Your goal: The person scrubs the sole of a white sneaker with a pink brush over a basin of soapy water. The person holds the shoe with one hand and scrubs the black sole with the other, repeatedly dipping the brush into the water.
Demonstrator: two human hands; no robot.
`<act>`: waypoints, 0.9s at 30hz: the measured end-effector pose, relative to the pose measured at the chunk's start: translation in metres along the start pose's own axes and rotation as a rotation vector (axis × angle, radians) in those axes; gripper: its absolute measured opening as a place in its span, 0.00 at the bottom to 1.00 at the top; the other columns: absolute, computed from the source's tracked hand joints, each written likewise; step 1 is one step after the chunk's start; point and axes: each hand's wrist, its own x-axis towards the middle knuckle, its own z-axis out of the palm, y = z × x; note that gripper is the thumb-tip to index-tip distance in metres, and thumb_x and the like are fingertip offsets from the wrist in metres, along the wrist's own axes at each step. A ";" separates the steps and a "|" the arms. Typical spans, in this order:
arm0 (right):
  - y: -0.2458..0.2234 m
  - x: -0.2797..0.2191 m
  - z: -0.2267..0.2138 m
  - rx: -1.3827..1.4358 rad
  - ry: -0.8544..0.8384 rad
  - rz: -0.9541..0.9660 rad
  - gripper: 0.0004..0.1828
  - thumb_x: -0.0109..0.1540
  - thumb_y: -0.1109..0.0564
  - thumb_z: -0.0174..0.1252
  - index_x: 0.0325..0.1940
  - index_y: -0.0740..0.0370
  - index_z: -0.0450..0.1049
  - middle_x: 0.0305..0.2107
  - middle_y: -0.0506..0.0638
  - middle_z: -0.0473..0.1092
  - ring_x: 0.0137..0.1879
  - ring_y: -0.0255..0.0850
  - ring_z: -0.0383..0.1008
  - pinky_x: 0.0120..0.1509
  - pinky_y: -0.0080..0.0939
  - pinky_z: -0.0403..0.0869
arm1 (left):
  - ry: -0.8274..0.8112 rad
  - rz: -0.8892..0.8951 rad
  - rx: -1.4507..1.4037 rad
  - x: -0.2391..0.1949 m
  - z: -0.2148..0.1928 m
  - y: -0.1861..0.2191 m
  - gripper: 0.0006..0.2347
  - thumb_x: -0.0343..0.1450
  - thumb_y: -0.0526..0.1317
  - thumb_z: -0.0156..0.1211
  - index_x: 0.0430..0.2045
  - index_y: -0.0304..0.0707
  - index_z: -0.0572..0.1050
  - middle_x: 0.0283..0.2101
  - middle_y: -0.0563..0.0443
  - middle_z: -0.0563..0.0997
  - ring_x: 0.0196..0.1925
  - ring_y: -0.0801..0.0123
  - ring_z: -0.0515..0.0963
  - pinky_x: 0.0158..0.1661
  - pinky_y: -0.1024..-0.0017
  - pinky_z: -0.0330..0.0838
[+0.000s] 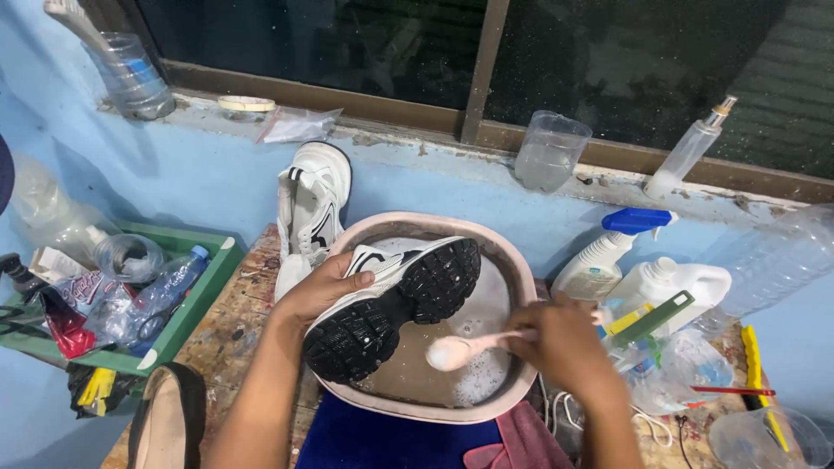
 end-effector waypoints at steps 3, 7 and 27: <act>0.005 0.029 0.045 -0.287 0.128 0.017 0.05 0.53 0.48 0.68 0.33 0.43 0.84 0.34 0.51 0.80 0.50 0.54 0.72 0.56 0.51 0.65 | -0.003 0.005 0.012 0.001 -0.004 -0.003 0.12 0.70 0.38 0.66 0.43 0.29 0.78 0.33 0.47 0.85 0.27 0.74 0.82 0.30 0.78 0.77; 0.001 0.018 0.042 -0.238 -0.133 -0.068 0.11 0.59 0.42 0.67 0.45 0.37 0.82 0.42 0.34 0.78 0.60 0.42 0.64 0.67 0.50 0.59 | 0.045 -0.193 0.408 -0.006 0.011 0.017 0.28 0.65 0.54 0.62 0.57 0.40 0.73 0.59 0.53 0.78 0.63 0.68 0.73 0.64 0.68 0.63; 0.045 0.028 0.025 0.349 0.505 -0.181 0.04 0.56 0.58 0.67 0.33 0.49 0.85 0.26 0.51 0.80 0.39 0.56 0.70 0.53 0.49 0.65 | 0.004 0.018 0.057 0.007 -0.041 -0.029 0.12 0.70 0.38 0.66 0.43 0.29 0.77 0.33 0.48 0.84 0.29 0.73 0.81 0.32 0.77 0.76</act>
